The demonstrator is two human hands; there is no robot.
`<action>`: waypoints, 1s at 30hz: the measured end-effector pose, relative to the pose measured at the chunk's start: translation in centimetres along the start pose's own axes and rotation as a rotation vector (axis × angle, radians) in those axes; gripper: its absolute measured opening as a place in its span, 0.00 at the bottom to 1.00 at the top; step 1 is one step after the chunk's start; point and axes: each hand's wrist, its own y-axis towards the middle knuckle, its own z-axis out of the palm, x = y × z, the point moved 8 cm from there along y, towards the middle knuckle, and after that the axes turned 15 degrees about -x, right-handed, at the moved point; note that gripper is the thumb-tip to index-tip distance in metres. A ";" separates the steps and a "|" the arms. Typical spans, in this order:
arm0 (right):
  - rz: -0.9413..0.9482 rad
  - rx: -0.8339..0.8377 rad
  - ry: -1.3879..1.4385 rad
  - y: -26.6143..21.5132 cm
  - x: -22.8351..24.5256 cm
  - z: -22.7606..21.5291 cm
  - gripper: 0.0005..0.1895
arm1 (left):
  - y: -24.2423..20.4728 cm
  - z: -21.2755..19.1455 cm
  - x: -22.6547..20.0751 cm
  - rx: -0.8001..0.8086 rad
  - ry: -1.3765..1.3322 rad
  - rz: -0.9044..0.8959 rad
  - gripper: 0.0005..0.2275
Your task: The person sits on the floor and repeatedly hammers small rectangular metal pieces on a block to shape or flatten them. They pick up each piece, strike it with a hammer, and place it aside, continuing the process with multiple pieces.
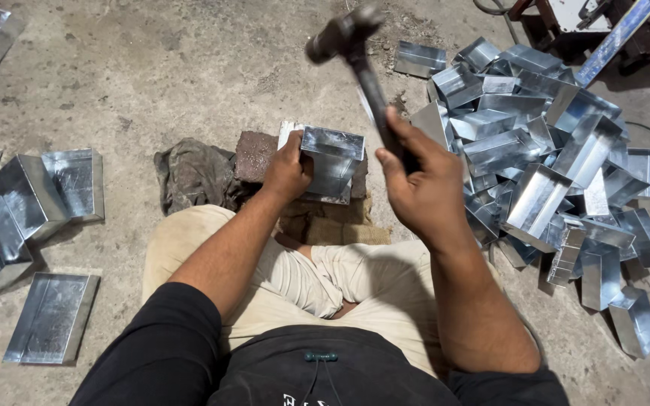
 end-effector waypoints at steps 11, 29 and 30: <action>-0.001 0.163 -0.078 -1.2 -2.9 2.6 0.24 | 0.0 -0.8 -0.6 -0.049 0.023 0.034 0.31; 0.085 -0.004 0.155 -4.8 -5.5 2.4 0.28 | 0.1 -1.1 -0.8 -0.095 -0.096 -0.023 0.21; 0.227 -0.067 0.229 -6.1 -7.3 2.1 0.30 | -0.1 -1.3 -0.5 -0.090 -0.143 -0.091 0.20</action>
